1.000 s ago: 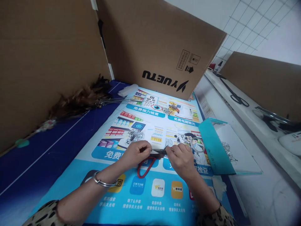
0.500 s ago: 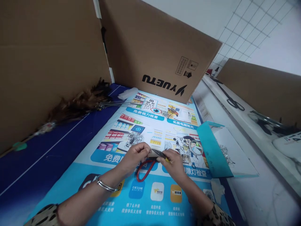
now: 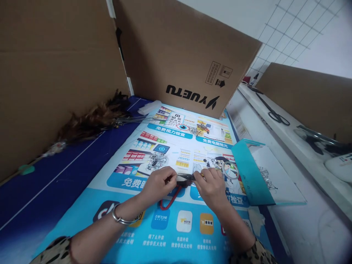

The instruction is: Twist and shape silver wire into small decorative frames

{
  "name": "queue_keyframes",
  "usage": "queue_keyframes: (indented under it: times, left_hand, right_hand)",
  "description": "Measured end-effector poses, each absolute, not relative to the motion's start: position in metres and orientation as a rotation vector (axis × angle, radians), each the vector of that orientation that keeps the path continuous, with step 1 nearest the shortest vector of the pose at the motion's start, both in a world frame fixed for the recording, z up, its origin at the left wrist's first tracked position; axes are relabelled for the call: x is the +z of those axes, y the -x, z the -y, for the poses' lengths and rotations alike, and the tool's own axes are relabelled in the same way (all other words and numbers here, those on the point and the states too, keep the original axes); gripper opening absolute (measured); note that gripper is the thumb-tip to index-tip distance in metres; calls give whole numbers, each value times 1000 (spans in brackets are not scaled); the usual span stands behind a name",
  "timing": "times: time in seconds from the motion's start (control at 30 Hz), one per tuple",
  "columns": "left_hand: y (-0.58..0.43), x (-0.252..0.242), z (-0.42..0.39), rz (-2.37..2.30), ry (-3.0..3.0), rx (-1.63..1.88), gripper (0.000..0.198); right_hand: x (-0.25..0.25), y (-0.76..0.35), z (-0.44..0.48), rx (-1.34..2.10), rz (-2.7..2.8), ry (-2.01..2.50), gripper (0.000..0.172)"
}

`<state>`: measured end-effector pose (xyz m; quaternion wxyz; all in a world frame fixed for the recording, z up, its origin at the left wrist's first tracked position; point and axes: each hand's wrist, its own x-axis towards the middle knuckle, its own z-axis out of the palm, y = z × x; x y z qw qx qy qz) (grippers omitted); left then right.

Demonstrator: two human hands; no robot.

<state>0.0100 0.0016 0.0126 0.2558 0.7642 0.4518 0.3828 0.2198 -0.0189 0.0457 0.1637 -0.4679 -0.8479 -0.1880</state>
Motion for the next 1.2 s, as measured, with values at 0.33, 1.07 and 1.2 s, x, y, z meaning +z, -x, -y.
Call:
queue_keyframes:
  times: [0.33,1.07,1.2]
  left_hand:
    - [-8,6,5,-1250,-2229,1412,12]
    - [-10,-1,5,-1258,-2363,1505,18]
    - [-9,-4,3,-1290,-2432,1530,19]
  right_hand:
    - [36,-207,26,643,2077,1464,26]
    - [22,-185,38,986,1869,1369,27]
    - [20,-180,40,1090,1791,1366,30]
